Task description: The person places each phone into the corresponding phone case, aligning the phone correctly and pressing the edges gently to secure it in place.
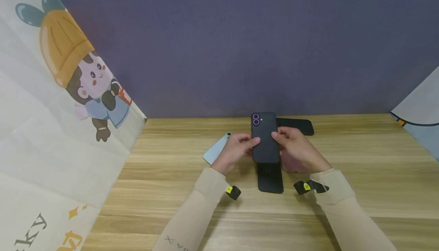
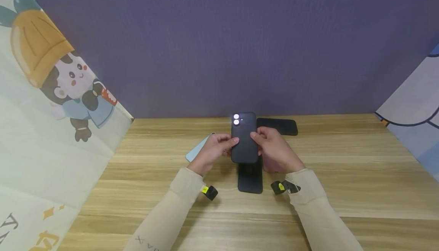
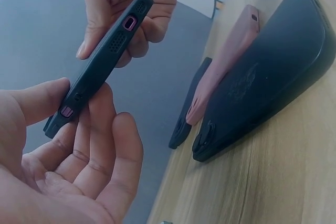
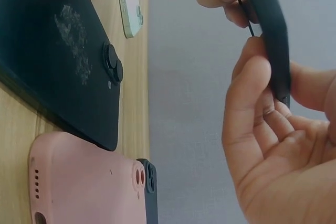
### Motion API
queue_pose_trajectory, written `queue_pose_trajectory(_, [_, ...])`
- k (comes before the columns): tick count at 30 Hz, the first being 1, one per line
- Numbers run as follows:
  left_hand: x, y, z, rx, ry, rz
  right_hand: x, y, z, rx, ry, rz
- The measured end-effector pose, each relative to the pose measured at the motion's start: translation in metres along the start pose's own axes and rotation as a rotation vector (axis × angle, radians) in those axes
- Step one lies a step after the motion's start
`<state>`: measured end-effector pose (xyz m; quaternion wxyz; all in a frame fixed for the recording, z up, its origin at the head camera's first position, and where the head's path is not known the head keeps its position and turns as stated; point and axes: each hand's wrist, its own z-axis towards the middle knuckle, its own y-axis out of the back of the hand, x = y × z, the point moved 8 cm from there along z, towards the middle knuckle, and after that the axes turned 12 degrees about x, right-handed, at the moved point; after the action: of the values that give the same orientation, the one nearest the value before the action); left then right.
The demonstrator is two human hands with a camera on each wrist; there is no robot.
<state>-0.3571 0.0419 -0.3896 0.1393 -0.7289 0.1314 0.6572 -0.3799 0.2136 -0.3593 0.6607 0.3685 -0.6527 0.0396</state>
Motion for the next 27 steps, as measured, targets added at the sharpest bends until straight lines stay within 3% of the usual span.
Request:
queue_pose_trajectory(10, [0.001,-0.005,0.001,0.069,0.0,-0.01,0.0,0.013,-0.006,-0.008,-0.009,-0.021])
queue_pose_trajectory(16, [0.002,-0.004,0.0,0.076,0.001,-0.049,-0.009,0.039,-0.013,-0.031,-0.013,-0.015])
queue_pose_trajectory(27, [0.004,-0.001,0.0,0.089,-0.01,-0.041,-0.039,0.082,-0.03,-0.043,-0.076,-0.054])
